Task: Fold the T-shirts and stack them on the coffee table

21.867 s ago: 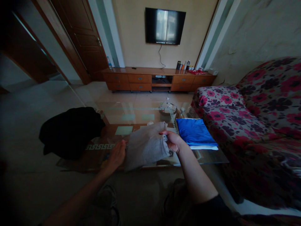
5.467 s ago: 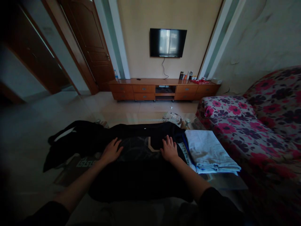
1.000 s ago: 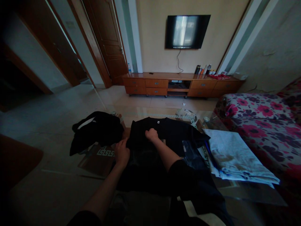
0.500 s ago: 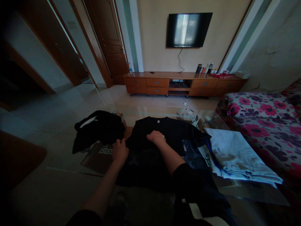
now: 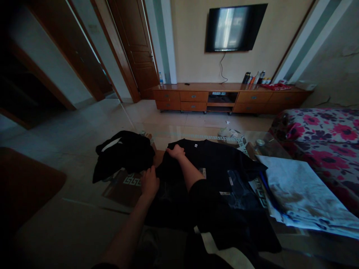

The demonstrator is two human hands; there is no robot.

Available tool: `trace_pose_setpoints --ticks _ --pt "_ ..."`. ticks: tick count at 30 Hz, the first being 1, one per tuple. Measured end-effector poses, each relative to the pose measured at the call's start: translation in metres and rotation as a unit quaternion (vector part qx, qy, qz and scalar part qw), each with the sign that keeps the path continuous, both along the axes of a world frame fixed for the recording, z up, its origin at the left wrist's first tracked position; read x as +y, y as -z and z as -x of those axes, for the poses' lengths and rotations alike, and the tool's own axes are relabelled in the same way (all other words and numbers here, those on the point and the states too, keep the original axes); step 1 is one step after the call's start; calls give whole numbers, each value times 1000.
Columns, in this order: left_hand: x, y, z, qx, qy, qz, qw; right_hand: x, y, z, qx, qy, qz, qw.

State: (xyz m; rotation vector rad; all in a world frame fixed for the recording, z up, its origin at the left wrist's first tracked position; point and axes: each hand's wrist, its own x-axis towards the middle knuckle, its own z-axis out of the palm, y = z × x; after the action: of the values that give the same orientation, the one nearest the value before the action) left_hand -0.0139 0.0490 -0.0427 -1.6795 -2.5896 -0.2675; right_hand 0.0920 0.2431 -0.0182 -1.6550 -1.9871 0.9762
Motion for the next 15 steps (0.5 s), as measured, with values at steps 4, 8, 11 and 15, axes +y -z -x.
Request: trace_pose_setpoints --ticks 4,8,11,15 --pt "3 2 7 -16 -5 -9 1000 23 3 14 51 39 41 997" --pt "5 0 16 -34 -33 -17 999 38 1 28 137 37 54 988" --pt "4 0 20 -18 -79 -32 996 36 1 32 166 41 57 984" --pt "3 0 26 -27 -118 -42 992 31 3 26 160 64 53 984"
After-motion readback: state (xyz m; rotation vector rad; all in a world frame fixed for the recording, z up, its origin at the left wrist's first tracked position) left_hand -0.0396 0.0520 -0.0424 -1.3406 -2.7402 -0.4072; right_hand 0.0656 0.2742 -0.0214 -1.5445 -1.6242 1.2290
